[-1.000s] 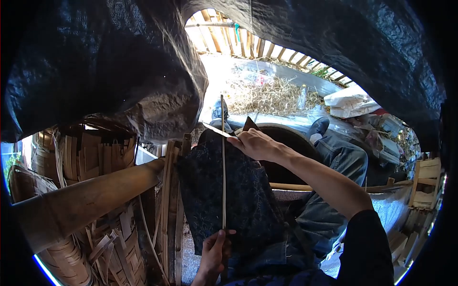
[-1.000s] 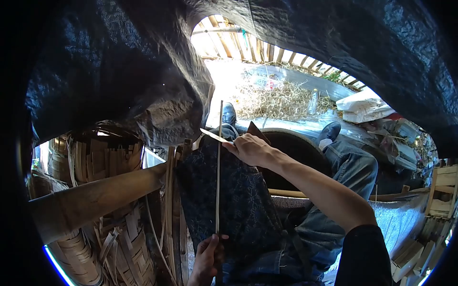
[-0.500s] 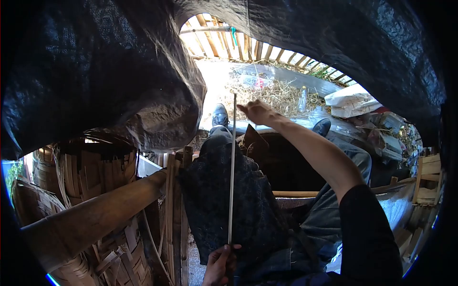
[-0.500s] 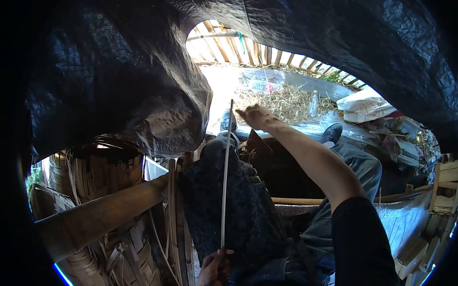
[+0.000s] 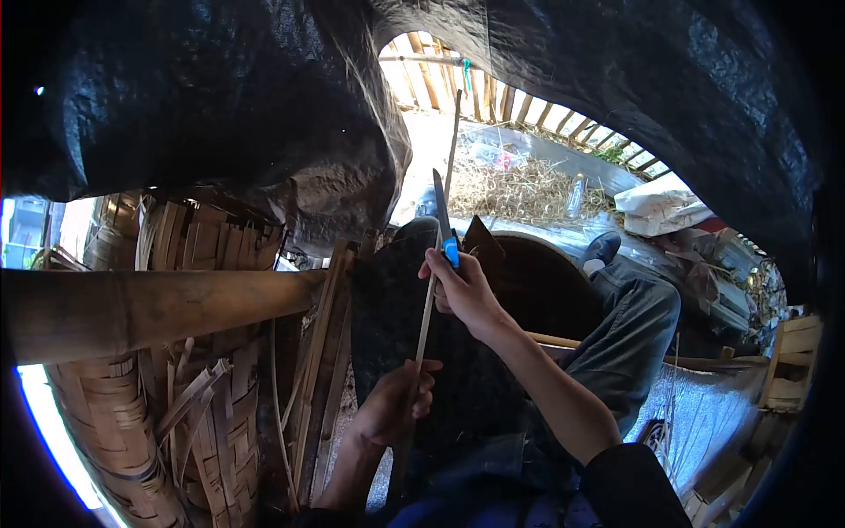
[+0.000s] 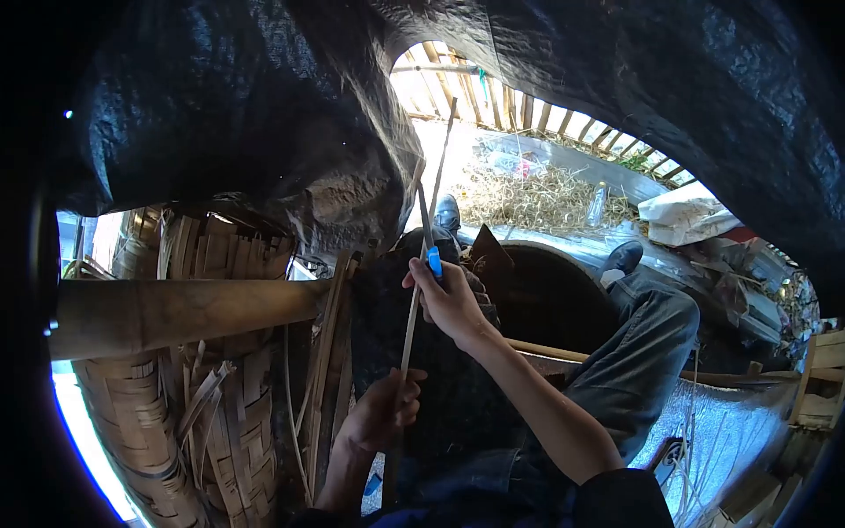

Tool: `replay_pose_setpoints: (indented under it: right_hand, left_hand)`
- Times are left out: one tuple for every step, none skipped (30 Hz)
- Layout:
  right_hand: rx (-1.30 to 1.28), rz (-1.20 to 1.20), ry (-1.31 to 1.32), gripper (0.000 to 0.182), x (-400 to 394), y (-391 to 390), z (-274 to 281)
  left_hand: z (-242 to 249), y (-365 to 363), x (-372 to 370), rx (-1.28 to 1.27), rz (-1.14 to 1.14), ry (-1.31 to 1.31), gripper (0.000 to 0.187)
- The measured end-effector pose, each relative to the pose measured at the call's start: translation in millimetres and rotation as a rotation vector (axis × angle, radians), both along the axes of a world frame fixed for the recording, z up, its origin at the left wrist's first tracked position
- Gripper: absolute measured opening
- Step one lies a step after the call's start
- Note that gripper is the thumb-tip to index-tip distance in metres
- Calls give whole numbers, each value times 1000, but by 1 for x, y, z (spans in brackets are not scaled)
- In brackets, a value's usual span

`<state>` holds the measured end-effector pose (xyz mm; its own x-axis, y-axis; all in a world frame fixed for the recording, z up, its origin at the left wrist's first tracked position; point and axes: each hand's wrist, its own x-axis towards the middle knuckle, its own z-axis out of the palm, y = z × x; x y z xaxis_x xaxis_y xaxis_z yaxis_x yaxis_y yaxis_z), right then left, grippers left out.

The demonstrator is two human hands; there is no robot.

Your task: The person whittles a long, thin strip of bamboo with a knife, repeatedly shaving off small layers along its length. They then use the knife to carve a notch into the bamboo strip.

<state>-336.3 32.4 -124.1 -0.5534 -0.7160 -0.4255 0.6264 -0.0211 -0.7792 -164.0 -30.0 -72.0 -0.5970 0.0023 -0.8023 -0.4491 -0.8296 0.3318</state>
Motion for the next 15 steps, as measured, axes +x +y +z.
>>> replay_pose_setpoints:
  right_hand:
    - [-22,-18,18,37,-1,-2,3]
    - [-44,-36,36,37,-5,-5,6]
    - [-39,-47,12,35,-13,-7,10]
    - [-32,-91,12,32,-21,-13,13]
    - [-29,-80,80,32,-34,-20,6]
    - [-27,-68,148,32,-45,-25,-1]
    - [58,-79,191,33,-51,-31,1]
    - [144,-84,232,34,-52,-35,1]
    - [214,-2,257,43,-55,-29,-3]
    - [309,29,319,46,-47,-20,13]
    - [334,68,507,45,-41,-9,-1]
    - [360,109,697,45,-34,3,-15]
    - [374,209,793,43,-21,18,-3]
    - [389,307,885,42,-8,32,11]
    - [398,317,883,42,3,43,10]
  left_hand:
    - [7,8,0,-118,58,-46,42]
    - [13,10,8,-122,60,-42,42]
    - [18,11,21,-199,-46,-9,43]
    - [21,12,35,-276,-151,20,44]
    - [19,12,50,-283,-147,22,44]
    - [13,11,65,-341,-217,9,43]
    - [10,11,73,-399,-285,-8,43]
    - [8,12,75,-404,-272,-11,43]
    - [7,14,71,-370,-245,-12,42]
    - [7,14,67,-334,-217,-12,42]
    - [4,13,64,-331,-198,-12,42]
    - [-1,12,59,-311,-135,4,40]
    - [-4,12,54,-288,-74,19,39]
    - [-5,12,49,-275,-63,21,39]
    - [-6,11,44,-339,-105,-19,38]
